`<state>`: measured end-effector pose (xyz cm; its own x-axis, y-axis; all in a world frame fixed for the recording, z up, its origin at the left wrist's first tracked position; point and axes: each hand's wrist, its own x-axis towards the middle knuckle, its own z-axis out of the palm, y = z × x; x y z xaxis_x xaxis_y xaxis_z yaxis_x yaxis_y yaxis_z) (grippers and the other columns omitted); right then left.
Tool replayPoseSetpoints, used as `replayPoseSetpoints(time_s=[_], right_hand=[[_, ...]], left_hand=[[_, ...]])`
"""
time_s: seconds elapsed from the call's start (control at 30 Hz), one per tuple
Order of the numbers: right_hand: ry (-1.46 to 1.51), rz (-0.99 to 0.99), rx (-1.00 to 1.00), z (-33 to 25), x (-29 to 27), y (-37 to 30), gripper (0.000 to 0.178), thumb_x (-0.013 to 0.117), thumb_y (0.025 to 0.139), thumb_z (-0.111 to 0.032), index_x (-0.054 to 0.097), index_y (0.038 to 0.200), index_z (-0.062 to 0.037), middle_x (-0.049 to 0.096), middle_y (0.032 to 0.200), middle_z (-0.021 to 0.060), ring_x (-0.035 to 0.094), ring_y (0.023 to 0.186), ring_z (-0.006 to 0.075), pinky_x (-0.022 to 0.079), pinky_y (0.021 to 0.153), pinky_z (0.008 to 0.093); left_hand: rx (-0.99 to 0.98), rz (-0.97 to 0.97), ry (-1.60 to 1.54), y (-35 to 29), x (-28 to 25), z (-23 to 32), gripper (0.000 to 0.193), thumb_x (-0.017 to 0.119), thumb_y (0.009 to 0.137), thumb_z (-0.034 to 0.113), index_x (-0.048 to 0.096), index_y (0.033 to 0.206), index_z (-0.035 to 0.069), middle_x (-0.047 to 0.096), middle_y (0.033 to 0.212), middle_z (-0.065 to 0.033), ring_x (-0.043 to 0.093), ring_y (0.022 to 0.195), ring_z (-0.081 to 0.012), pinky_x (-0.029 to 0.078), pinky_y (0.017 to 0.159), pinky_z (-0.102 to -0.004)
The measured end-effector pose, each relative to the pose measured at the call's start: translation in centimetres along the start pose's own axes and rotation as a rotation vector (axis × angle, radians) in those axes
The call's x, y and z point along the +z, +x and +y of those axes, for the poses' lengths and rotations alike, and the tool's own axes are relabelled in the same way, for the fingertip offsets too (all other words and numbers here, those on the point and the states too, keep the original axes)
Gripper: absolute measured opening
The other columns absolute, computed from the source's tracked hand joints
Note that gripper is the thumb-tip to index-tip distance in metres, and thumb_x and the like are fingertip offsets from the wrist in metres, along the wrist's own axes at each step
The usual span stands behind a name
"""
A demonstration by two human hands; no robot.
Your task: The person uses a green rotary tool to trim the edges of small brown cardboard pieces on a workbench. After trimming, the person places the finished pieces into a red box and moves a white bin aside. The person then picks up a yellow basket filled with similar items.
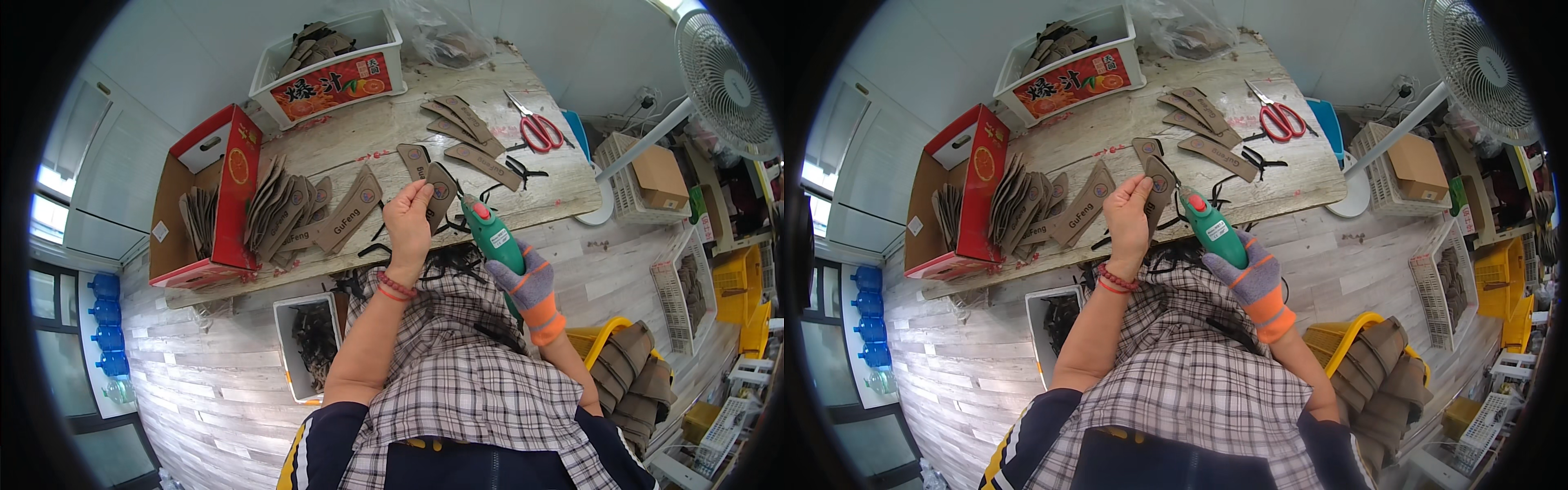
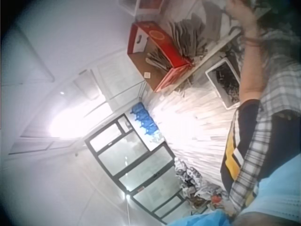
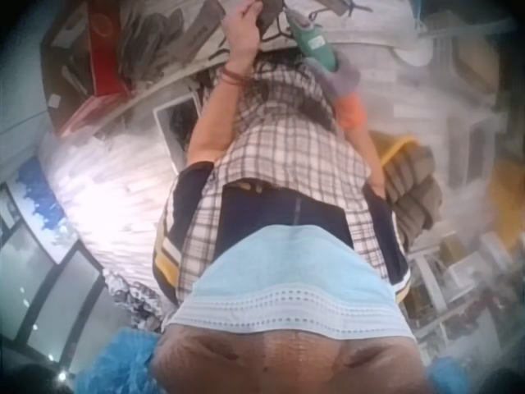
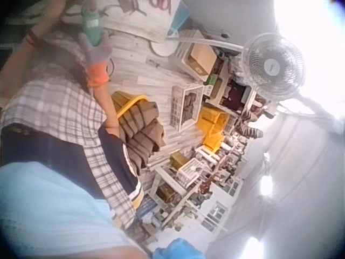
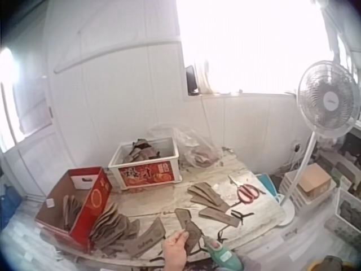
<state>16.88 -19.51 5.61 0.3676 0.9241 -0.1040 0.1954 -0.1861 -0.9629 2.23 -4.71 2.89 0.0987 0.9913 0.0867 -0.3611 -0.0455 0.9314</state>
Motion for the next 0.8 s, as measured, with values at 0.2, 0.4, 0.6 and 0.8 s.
replayPoseSetpoints(time_s=[0.2, 0.4, 0.6, 0.8], right_hand=[[0.013, -0.018, -0.027, 0.0, -0.1, 0.1, 0.048, 0.079, 0.075, -0.027, 0.06, 0.109, 0.0006, 0.066, 0.082, 0.0063, 0.059, 0.072, 0.0093, 0.049, 0.064, 0.0257], [0.066, -0.012, 0.006, -0.4, -0.2, 0.2, 0.047, 0.079, 0.075, -0.026, 0.06, 0.11, 0.0008, 0.067, 0.083, 0.0069, 0.06, 0.072, 0.01, 0.05, 0.065, 0.026], [0.014, -0.007, -0.043, -0.3, -0.6, 0.6, 0.048, 0.079, 0.075, -0.026, 0.06, 0.109, 0.002, 0.066, 0.082, 0.0067, 0.06, 0.071, 0.0093, 0.05, 0.063, 0.0249], [0.114, 0.01, -0.016, 0.5, -1.0, 0.4, 0.046, 0.079, 0.076, -0.025, 0.06, 0.109, 0.0018, 0.065, 0.08, 0.0049, 0.057, 0.068, 0.0079, 0.047, 0.061, 0.0238]], left_hand=[[0.076, -0.095, 0.209, 0.0, -0.4, 1.6, 0.019, 0.056, 0.092, 0.007, 0.064, 0.102, -0.007, 0.066, 0.086, -0.0035, 0.058, 0.075, -0.007, 0.047, 0.069, -0.0213], [0.086, -0.201, 0.336, -0.3, -0.9, 1.6, 0.016, 0.057, 0.089, 0.006, 0.063, 0.096, -0.007, 0.064, 0.082, -0.0072, 0.058, 0.076, -0.0122, 0.045, 0.071, -0.0247], [0.021, -0.292, 0.369, -0.1, -1.4, 2.0, 0.017, 0.059, 0.087, 0.009, 0.063, 0.094, -0.007, 0.063, 0.079, -0.0064, 0.056, 0.072, -0.0112, 0.043, 0.066, -0.0242], [0.107, 0.047, 0.864, 3.4, -6.7, 3.4, 0.024, 0.064, 0.085, 0.02, 0.066, 0.097, 0.0, 0.061, 0.09, -0.0089, 0.055, 0.086, -0.0188, 0.042, 0.077, -0.032]])
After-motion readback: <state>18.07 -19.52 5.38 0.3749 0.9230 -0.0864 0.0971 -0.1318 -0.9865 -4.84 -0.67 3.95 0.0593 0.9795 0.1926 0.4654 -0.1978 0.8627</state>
